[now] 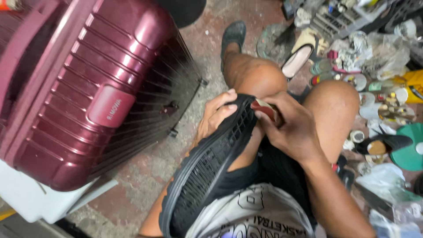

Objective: The person scrubs the sole of a black slip-on shoe using a red abrasive block. They hold the shoe in one hand and rub the sole repeatedly, focusing on the tread pattern and edges.

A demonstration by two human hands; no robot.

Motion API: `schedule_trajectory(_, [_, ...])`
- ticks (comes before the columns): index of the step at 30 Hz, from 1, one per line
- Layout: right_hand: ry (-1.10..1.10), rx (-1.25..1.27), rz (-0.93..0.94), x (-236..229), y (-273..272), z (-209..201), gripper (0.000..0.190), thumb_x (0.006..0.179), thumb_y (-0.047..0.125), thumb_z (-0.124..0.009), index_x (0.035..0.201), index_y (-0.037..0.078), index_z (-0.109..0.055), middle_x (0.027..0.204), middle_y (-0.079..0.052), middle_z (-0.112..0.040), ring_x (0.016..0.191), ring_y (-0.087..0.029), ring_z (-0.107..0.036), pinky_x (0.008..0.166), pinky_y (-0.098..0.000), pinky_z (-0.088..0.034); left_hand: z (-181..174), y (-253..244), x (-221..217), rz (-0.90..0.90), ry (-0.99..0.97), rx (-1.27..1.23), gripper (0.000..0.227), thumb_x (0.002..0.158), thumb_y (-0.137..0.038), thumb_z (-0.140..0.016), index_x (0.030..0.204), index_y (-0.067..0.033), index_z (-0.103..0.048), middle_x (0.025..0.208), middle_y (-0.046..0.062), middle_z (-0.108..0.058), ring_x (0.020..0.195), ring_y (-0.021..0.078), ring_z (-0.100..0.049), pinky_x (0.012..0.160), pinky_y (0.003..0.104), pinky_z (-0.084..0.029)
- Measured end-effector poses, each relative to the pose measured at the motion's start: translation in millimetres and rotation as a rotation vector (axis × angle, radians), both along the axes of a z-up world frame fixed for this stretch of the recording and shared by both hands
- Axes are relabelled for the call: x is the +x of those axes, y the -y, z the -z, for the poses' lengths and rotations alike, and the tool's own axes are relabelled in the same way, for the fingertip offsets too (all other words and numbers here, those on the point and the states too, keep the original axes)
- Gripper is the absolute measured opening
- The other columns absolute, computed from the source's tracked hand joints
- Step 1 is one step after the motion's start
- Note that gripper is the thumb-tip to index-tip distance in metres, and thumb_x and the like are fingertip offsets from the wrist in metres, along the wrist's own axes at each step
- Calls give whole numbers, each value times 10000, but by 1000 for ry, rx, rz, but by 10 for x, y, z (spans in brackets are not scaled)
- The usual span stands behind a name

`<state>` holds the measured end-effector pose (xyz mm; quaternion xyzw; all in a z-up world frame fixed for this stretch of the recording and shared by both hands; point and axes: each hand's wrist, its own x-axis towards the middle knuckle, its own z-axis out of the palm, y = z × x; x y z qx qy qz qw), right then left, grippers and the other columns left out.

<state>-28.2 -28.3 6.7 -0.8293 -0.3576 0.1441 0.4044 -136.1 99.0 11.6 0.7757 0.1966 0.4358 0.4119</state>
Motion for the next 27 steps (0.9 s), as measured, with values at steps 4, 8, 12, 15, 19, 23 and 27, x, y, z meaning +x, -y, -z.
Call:
schedule_trajectory(4, [350,-58,-218,-36,-28,-153,116,900,57,-734,986,63,-656,887,-134,-673,806,-305,-691,698,-386,-532,142,-209,-113,363,-8,99,537,936,-35,-794,1330,-51,-429,1392,235,-561,1251,376,-669,1027,406,-613])
schedule_trajectory(8, [-40,-197,-311,-50,43,-302,150,831,81,-685,978,56,-674,792,-127,-695,724,-289,-705,614,-394,-554,549,-268,-288,469,19,115,575,908,-62,-822,1337,-63,-439,1441,209,-516,1281,387,-634,1053,430,-594])
schedule_trajectory(12, [120,-85,-261,-19,81,-342,136,903,67,-668,1036,40,-670,874,-156,-693,775,-346,-704,679,-413,-552,792,-186,-286,493,5,105,574,923,-56,-821,1352,-81,-441,1477,193,-492,1327,372,-624,1103,415,-585])
schedule_trajectory(15, [317,-153,-254,-59,91,-309,113,859,68,-702,952,30,-650,830,-175,-669,777,-391,-675,705,-458,-539,875,-197,-233,442,-74,284,577,928,2,-805,1380,-135,-473,1519,143,-515,1370,322,-609,1134,363,-582])
schedule_trajectory(19, [54,-76,-336,-117,170,-329,122,859,83,-699,973,57,-666,809,-145,-672,718,-334,-691,638,-411,-540,893,-179,-265,453,-67,312,573,924,28,-791,1373,-121,-469,1504,167,-513,1406,337,-585,1123,377,-580])
schedule_trajectory(23, [331,-67,-303,-20,149,-377,132,885,92,-704,999,67,-643,854,-157,-630,777,-354,-663,664,-424,-514,844,-124,-272,462,32,170,591,863,-4,-805,1325,-95,-446,1435,197,-479,1317,387,-557,1099,456,-530])
schedule_trajectory(27, [864,-105,-488,-113,126,-314,215,808,58,-669,1006,-16,-628,959,-191,-679,835,-374,-691,669,-436,-522,835,-75,-301,392,-29,254,538,928,51,-760,1339,-125,-460,1467,176,-508,1344,361,-599,1080,378,-569])
